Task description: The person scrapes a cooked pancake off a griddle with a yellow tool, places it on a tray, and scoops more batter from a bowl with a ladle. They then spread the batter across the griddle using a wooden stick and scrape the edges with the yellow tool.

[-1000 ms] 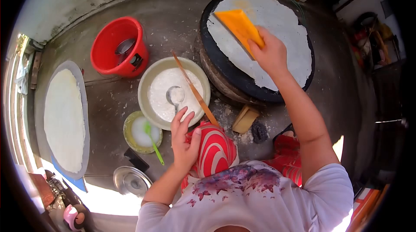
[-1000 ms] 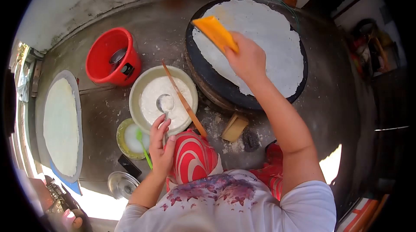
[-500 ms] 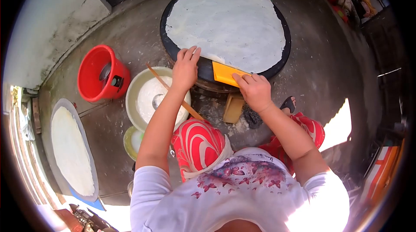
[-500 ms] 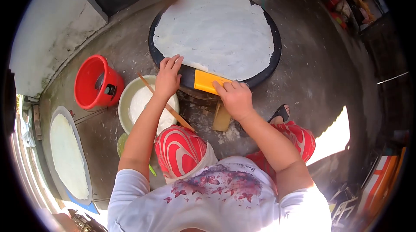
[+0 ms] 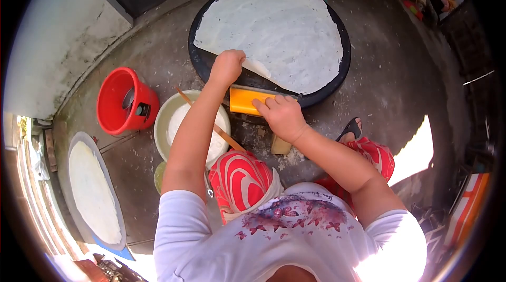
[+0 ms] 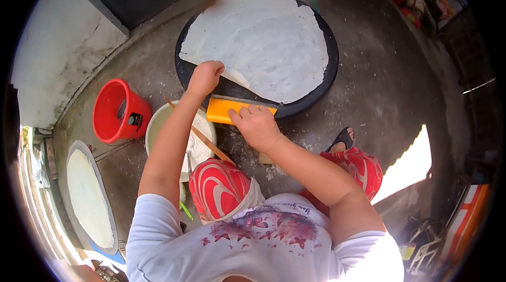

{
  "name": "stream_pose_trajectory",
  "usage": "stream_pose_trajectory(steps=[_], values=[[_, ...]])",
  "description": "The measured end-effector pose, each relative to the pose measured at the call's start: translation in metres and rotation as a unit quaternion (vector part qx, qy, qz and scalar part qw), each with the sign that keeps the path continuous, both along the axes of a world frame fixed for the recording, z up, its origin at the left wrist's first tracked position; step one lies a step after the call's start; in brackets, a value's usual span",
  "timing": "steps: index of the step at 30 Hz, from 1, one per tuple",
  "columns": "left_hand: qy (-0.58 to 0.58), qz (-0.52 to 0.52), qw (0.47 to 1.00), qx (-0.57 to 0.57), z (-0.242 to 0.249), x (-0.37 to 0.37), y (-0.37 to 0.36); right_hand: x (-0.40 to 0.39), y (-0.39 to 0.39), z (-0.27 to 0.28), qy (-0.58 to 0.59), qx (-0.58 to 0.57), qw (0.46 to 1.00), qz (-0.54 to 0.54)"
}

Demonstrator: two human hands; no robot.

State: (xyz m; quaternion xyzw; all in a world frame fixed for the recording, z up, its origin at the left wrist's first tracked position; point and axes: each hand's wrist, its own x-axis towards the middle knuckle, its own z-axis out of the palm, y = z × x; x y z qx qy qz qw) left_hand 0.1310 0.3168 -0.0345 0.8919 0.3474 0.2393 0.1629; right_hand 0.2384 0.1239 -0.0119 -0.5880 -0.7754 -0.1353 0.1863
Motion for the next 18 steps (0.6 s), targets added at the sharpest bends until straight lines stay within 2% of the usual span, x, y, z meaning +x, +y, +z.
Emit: stream_pose_trajectory(steps=[3,5,6,7,9,13,15,18], values=[[0.024,-0.004,1.0,-0.013,0.013,0.007,0.008,0.005,0.017,0.002,0.011,0.004,0.999,-0.045],[0.002,-0.019,1.0,0.002,0.024,0.013,0.011,0.004,0.025,0.006,0.03,0.008,0.997,-0.076],[-0.007,-0.02,1.0,0.004,0.028,0.017,0.011,-0.003,0.024,0.006,0.023,-0.014,0.998,-0.05],[-0.007,-0.022,1.0,0.004,0.028,0.019,0.013,-0.009,0.023,0.001,0.03,0.026,0.999,-0.001],[0.009,-0.042,0.999,0.031,0.031,0.025,0.017,-0.01,0.03,-0.003,0.012,0.033,0.999,-0.001],[0.017,-0.038,0.998,0.042,0.044,0.034,0.018,0.018,0.055,-0.002,-0.01,0.029,0.989,-0.142],[-0.05,-0.042,0.994,0.085,0.061,0.041,0.019,0.018,0.053,0.001,-0.05,-0.022,0.983,-0.175],[-0.103,-0.056,0.984,0.131,0.085,0.049,0.018,0.01,0.031,0.012,-0.002,-0.02,0.994,-0.105]])
